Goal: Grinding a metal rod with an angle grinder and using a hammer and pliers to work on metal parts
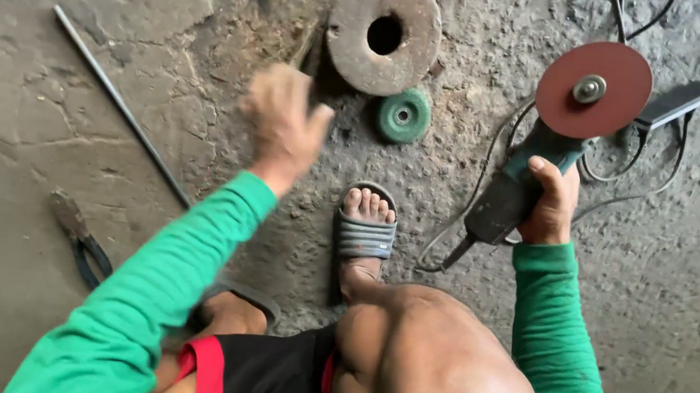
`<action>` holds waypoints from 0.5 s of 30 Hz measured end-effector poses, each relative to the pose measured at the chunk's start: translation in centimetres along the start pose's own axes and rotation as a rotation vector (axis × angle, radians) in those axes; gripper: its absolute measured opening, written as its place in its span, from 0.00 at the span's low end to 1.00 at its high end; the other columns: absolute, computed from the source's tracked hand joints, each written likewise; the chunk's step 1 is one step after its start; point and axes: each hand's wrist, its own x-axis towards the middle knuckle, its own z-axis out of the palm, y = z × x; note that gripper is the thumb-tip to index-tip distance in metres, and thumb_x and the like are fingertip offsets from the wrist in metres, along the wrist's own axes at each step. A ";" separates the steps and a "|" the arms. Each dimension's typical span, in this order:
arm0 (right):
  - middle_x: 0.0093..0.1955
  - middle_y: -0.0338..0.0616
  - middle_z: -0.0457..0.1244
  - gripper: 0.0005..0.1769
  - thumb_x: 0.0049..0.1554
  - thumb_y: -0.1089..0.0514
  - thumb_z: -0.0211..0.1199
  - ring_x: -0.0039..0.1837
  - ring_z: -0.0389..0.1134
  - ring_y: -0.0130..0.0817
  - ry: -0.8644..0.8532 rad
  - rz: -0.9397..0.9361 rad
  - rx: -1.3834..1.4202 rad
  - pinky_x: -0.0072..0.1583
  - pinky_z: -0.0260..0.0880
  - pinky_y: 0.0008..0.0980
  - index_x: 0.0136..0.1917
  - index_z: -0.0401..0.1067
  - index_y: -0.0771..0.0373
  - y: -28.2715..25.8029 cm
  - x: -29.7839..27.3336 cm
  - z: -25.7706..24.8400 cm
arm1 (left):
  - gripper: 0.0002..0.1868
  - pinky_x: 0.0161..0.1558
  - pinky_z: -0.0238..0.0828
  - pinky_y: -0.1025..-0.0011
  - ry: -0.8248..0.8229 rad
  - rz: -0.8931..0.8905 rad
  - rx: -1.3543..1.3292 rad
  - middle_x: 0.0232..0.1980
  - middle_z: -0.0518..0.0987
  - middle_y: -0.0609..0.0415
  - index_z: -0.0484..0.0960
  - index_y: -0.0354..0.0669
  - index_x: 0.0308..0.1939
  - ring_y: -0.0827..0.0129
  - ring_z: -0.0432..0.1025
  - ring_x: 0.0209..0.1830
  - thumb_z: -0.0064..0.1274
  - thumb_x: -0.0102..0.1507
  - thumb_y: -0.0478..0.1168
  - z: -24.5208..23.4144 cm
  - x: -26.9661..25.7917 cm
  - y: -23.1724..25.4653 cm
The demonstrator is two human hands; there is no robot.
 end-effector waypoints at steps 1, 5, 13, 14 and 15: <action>0.40 0.42 0.63 0.16 0.51 0.59 0.70 0.40 0.70 0.34 0.008 0.001 0.008 0.42 0.75 0.35 0.50 0.68 0.60 0.7 0.4 0.0 | 0.27 0.59 0.53 0.35 -0.006 0.009 0.003 0.64 0.69 0.36 0.78 0.42 0.61 0.31 0.58 0.65 0.65 0.63 0.50 0.4 -0.8 3.0; 0.42 0.52 0.67 0.19 0.49 0.57 0.71 0.39 0.73 0.39 0.041 -0.010 0.115 0.39 0.77 0.37 0.52 0.69 0.61 3.1 1.9 1.3 | 0.28 0.52 0.75 0.53 -0.529 -0.262 -0.814 0.47 0.81 0.37 0.78 0.41 0.57 0.42 0.77 0.49 0.62 0.61 0.55 1.6 -3.8 13.3; 0.40 0.54 0.68 0.17 0.50 0.58 0.71 0.37 0.73 0.42 0.078 -0.040 0.234 0.37 0.78 0.39 0.51 0.69 0.62 4.1 3.8 4.5 | 0.41 0.54 0.78 0.58 -0.561 -0.726 -0.871 0.51 0.83 0.43 0.77 0.47 0.58 0.49 0.79 0.54 0.73 0.47 0.61 3.1 -5.3 18.3; 0.41 0.56 0.69 0.16 0.50 0.58 0.70 0.38 0.74 0.43 0.101 -0.007 0.270 0.37 0.79 0.39 0.50 0.69 0.61 4.6 4.3 4.4 | 0.42 0.55 0.78 0.60 -0.584 -0.748 -0.852 0.51 0.83 0.45 0.76 0.49 0.59 0.53 0.79 0.55 0.72 0.48 0.63 2.7 -4.9 18.4; 0.42 0.57 0.70 0.14 0.51 0.59 0.69 0.39 0.75 0.45 0.134 0.033 0.303 0.38 0.80 0.38 0.49 0.69 0.61 5.2 4.3 4.1 | 0.42 0.56 0.78 0.61 -0.618 -0.776 -0.830 0.51 0.84 0.48 0.75 0.51 0.60 0.56 0.79 0.56 0.70 0.48 0.64 2.1 -4.9 18.5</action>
